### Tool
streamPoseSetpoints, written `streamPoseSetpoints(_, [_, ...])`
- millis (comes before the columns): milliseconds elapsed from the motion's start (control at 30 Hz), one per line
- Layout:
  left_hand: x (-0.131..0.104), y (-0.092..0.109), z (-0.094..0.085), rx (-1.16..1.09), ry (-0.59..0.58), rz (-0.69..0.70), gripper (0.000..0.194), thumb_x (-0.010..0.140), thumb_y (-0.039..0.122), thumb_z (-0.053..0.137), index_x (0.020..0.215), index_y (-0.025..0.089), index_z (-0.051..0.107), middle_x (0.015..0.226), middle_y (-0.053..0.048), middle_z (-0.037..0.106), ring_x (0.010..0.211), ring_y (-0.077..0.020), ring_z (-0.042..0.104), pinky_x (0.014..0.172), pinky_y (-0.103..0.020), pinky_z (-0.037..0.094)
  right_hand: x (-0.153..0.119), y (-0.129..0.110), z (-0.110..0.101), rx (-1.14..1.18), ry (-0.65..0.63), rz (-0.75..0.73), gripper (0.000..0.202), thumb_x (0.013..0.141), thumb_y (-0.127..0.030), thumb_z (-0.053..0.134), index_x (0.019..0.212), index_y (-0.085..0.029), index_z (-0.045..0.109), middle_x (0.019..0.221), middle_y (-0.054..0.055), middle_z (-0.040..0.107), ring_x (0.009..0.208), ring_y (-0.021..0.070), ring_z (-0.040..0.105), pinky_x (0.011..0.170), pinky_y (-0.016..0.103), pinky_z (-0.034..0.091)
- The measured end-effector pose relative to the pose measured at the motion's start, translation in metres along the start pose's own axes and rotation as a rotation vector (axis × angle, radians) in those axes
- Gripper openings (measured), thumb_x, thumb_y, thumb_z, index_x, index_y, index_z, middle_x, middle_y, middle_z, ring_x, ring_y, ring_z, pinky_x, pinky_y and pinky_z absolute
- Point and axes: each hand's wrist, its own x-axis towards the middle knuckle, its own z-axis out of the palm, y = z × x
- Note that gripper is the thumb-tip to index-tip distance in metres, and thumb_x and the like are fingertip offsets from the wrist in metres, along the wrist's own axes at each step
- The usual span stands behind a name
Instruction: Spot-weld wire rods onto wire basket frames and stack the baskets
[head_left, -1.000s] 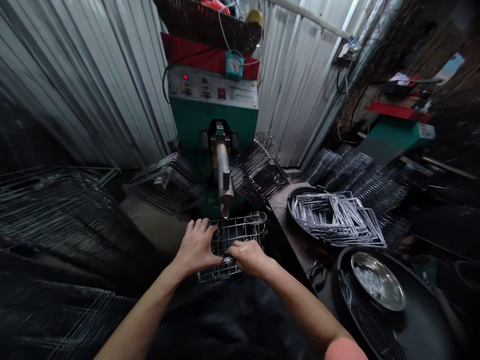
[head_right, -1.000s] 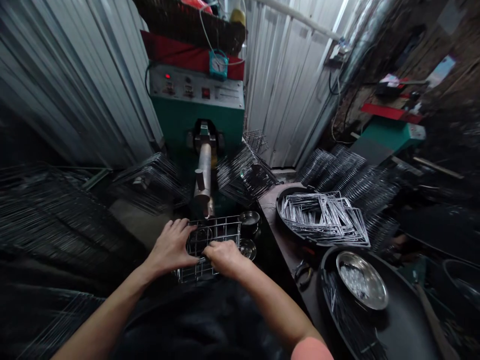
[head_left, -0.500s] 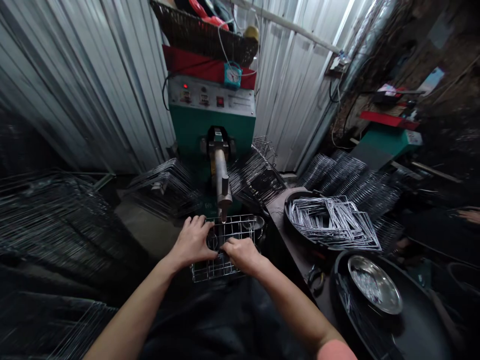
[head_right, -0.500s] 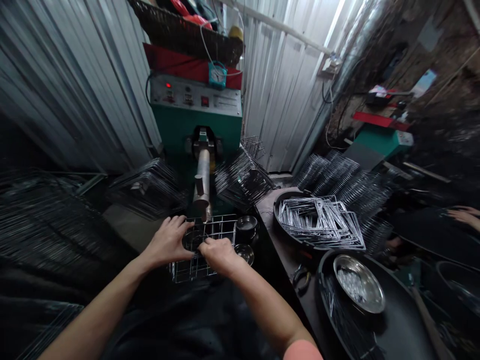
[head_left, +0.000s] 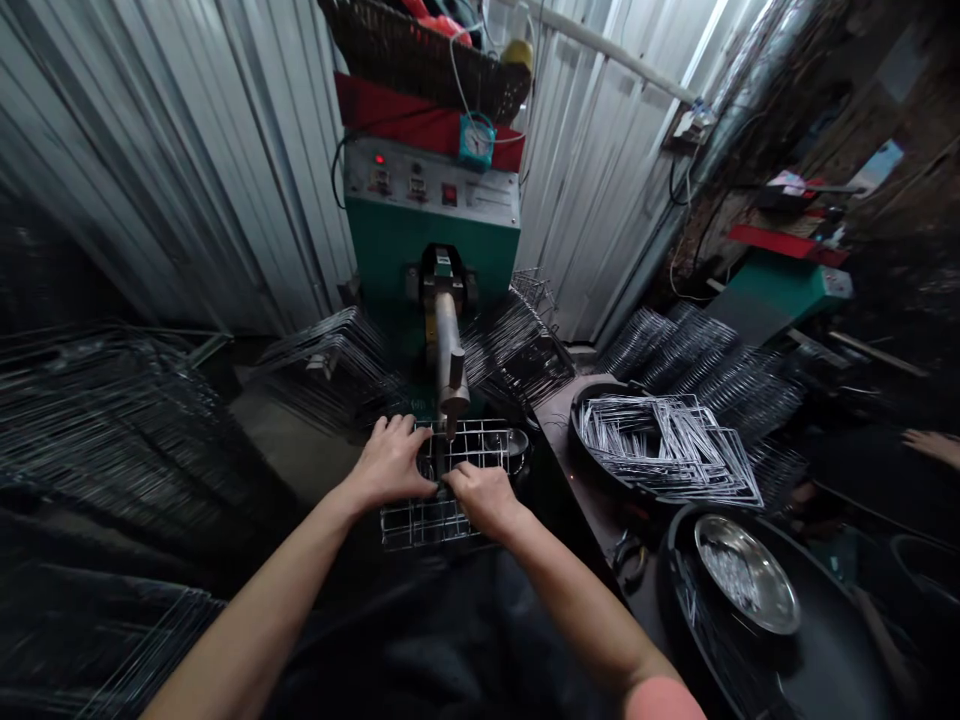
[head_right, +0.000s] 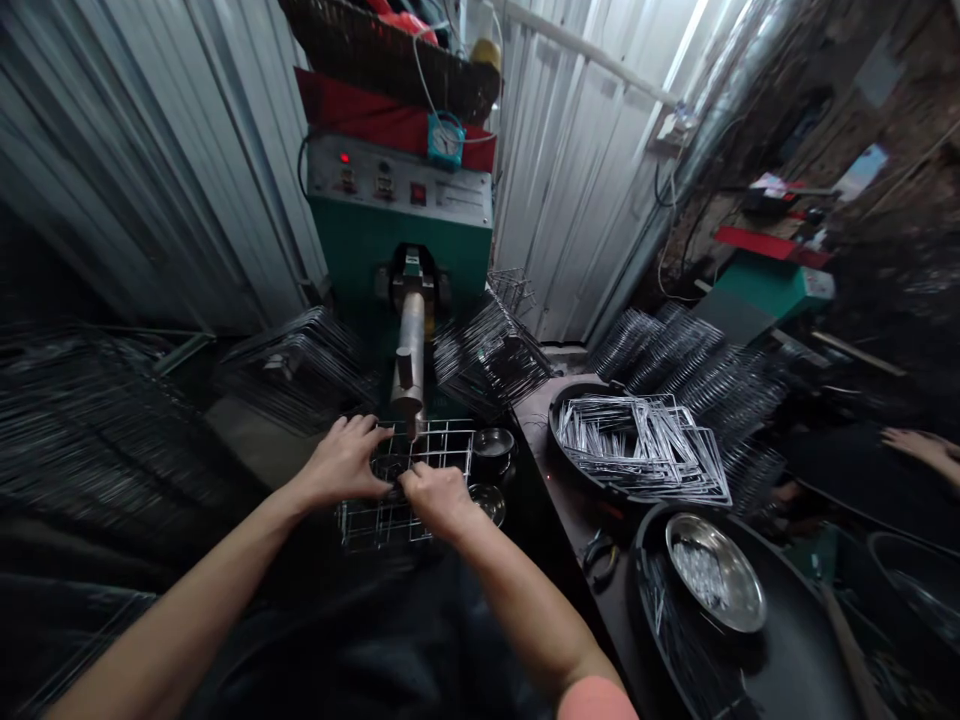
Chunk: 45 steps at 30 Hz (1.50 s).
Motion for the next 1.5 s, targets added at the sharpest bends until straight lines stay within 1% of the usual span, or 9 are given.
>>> streamPoseSetpoints(200, [0.021,-0.007,-0.002,-0.016,-0.073,-0.057,0.067,0.053,0.049,0.066,0.111,0.016,0.056,0.105,-0.012,0.055,0.101,-0.0295,0.049,0.092,-0.042,0.037,0.020,0.009,0.001,0.019,0.014,0.068,0.027,0.093,-0.020,0.037,0.110,-0.020,0.058,0.103,0.007,0.063,0.086,0.0175,0.062,0.066,0.026,0.047])
streamPoseSetpoints(400, [0.019,-0.010,0.005,0.013,-0.021,-0.015,0.075,0.050,0.051,0.069,0.115,0.014,0.055,0.111,-0.015,0.053,0.107,-0.0315,0.047,0.098,-0.047,0.031,0.006,0.013,0.007,0.107,0.101,0.174,0.034,0.092,-0.022,0.042,0.124,-0.026,0.051,0.124,0.006,0.054,0.097,0.0154,0.060,0.071,0.023,0.048])
streamPoseSetpoints(533, [0.029,-0.016,0.006,-0.027,-0.040,-0.006,0.074,0.050,0.055,0.070,0.112,0.016,0.056,0.114,-0.014,0.052,0.110,-0.0309,0.047,0.100,-0.047,0.030,0.006,0.021,0.006,0.088,0.084,0.297,0.028,0.092,-0.022,0.042,0.114,-0.027,0.057,0.122,0.004,0.055,0.089,0.0152,0.062,0.069,0.024,0.048])
streamPoseSetpoints(1033, [0.062,-0.032,0.014,-0.125,-0.142,-0.035,0.067,0.050,0.058,0.069,0.105,0.020,0.057,0.103,-0.009,0.057,0.099,-0.0297,0.053,0.087,-0.041,0.040,0.033,0.038,0.013,0.006,0.122,0.251,0.026,0.094,-0.023,0.036,0.106,-0.026,0.058,0.113,0.003,0.060,0.081,0.0148,0.063,0.061,0.023,0.043])
streamPoseSetpoints(1200, [0.060,-0.030,0.007,-0.202,-0.148,-0.063,0.075,0.049,0.060,0.070,0.112,0.022,0.055,0.118,-0.013,0.054,0.114,-0.0349,0.047,0.099,-0.054,0.031,0.025,0.041,0.012,0.180,0.256,0.307,0.024,0.091,-0.025,0.044,0.111,-0.025,0.057,0.115,0.005,0.058,0.093,0.0161,0.060,0.074,0.024,0.047])
streamPoseSetpoints(1267, [0.052,-0.042,0.004,-0.338,-0.101,-0.099,0.084,0.049,0.064,0.068,0.120,0.023,0.050,0.131,-0.014,0.046,0.126,-0.0378,0.034,0.103,-0.063,0.018,0.005,0.045,0.023,0.324,0.425,0.342,0.029,0.090,-0.025,0.044,0.117,-0.021,0.052,0.114,0.009,0.057,0.101,0.0186,0.057,0.083,0.028,0.047])
streamPoseSetpoints(1333, [0.037,-0.061,0.006,-0.582,0.035,-0.134,0.089,0.056,0.069,0.059,0.129,0.022,0.041,0.140,-0.015,0.037,0.133,-0.0352,0.025,0.107,-0.060,0.016,-0.025,0.048,0.047,0.482,0.547,0.399,0.030,0.091,-0.024,0.037,0.117,-0.018,0.050,0.108,0.011,0.059,0.101,0.0211,0.056,0.086,0.035,0.047])
streamPoseSetpoints(1433, [0.008,-0.088,0.027,-0.923,0.234,-0.249,0.096,0.063,0.071,0.050,0.138,0.015,0.027,0.144,-0.017,0.030,0.135,-0.0287,0.024,0.109,-0.044,0.026,-0.076,0.050,0.102,0.694,0.510,0.531,0.033,0.093,-0.026,0.026,0.118,-0.023,0.048,0.099,0.009,0.062,0.092,0.0232,0.062,0.078,0.039,0.052])
streamPoseSetpoints(1500, [-0.006,-0.095,0.048,-1.014,0.174,-0.341,0.110,0.057,0.071,0.056,0.140,0.009,0.017,0.144,-0.023,0.027,0.135,-0.0296,0.024,0.108,-0.043,0.027,-0.100,0.051,0.139,0.787,0.467,0.593,0.034,0.093,-0.028,0.024,0.118,-0.027,0.047,0.095,0.010,0.064,0.083,0.0243,0.065,0.074,0.038,0.054])
